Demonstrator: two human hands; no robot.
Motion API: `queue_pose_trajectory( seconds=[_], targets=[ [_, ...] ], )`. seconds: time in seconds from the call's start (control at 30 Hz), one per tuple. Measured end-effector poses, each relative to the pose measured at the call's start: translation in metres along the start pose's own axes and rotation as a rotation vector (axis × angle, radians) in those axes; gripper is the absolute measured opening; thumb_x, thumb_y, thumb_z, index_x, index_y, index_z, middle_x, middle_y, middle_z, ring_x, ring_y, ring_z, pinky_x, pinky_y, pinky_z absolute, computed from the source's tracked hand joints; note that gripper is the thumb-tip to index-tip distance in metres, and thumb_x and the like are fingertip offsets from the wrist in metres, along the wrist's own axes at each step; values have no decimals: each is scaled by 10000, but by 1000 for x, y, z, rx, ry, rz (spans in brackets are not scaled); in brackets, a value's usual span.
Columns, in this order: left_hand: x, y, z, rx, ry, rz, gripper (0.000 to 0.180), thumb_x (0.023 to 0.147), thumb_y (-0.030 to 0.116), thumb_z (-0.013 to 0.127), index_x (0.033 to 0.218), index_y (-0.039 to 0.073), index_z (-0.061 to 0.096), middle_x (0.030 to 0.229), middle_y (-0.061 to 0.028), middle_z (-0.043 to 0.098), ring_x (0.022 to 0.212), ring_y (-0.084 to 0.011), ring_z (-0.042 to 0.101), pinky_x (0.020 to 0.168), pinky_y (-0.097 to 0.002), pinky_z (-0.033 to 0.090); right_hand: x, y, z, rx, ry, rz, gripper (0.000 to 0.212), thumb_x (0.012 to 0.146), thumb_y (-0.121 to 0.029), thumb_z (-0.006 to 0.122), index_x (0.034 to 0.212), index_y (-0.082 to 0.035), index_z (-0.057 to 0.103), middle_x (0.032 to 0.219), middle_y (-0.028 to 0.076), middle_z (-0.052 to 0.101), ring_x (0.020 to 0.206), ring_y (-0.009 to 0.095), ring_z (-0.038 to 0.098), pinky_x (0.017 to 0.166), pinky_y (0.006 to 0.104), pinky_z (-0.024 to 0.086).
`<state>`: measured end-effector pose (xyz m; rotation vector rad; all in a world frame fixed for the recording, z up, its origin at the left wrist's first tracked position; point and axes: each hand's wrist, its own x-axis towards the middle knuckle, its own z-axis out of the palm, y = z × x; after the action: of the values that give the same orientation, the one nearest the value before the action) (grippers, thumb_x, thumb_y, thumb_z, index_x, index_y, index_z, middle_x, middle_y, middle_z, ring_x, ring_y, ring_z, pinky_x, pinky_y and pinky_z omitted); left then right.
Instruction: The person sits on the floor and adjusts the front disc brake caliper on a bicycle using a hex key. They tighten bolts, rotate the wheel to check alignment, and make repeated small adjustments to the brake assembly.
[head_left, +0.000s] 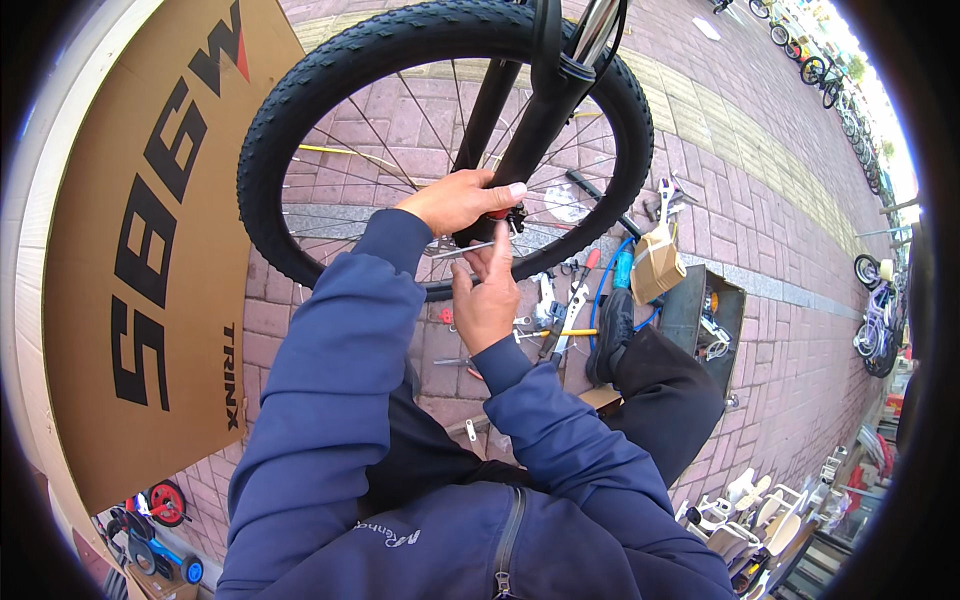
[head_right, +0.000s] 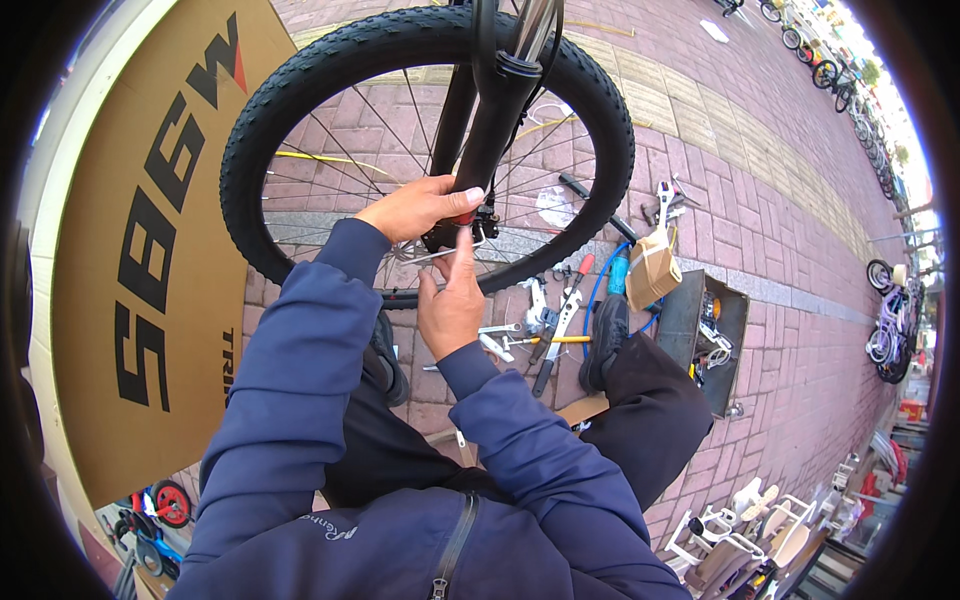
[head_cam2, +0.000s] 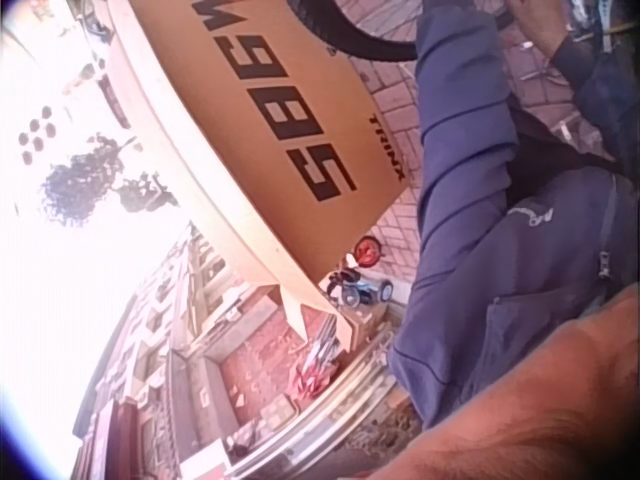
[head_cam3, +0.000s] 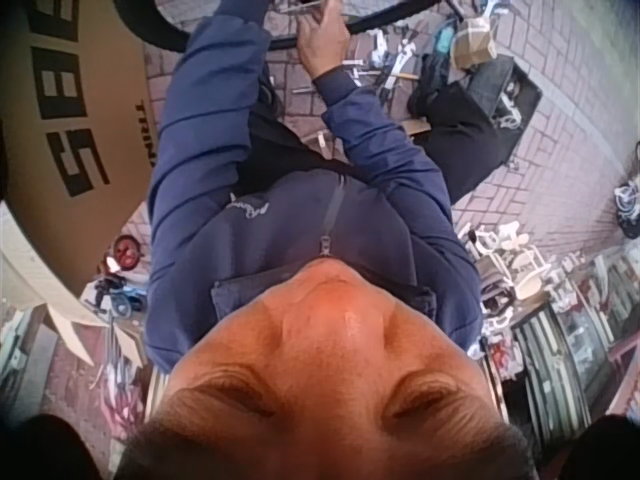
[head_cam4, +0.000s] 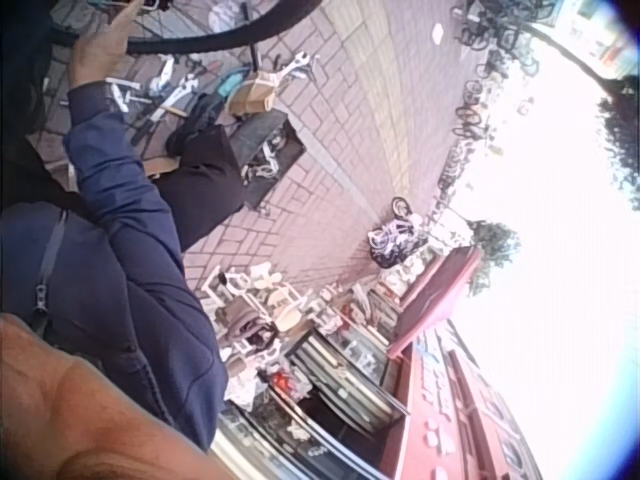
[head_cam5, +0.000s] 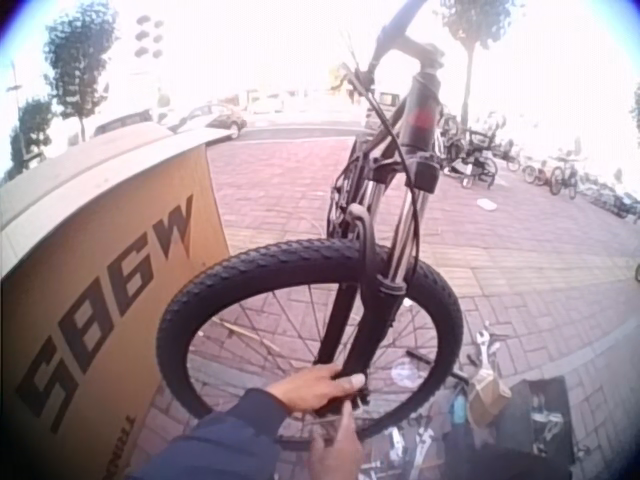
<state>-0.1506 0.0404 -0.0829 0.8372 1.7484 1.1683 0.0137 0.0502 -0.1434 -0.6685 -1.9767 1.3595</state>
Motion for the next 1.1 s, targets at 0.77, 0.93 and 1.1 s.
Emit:
queue_pose_trajectory(
  seconds=[0.77, 0.93, 1.1],
  targets=[
    [1, -5, -6, -314, -39, -131, 744, 1005, 652, 444, 1320, -3, 604, 1212, -115, 672, 1119, -193, 605, 1034, -330, 392, 31, 101, -55, -89, 7, 465, 404, 1044, -354, 526, 1124, 28, 629, 847, 124, 671, 711, 226, 672, 703, 380, 540],
    [-2, -3, -6, -332, -41, -124, 736, 1005, 643, 457, 1305, -11, 613, 1211, -125, 671, 1119, -200, 604, 1038, -345, 398, -18, 71, 1, -201, -318, 202, 328, 913, -134, 639, 1182, 53, 620, 899, 183, 719, 736, 258, 721, 696, 380, 547],
    [0, -4, -7, -363, -37, -123, 719, 1009, 628, 465, 1286, -17, 622, 1202, -131, 672, 1114, -205, 605, 1029, -351, 409, 12, 6, 2, 133, -368, 190, 298, 886, -104, 612, 1167, -8, 641, 916, 164, 702, 771, 353, 684, 751, 433, 536]
  ],
)
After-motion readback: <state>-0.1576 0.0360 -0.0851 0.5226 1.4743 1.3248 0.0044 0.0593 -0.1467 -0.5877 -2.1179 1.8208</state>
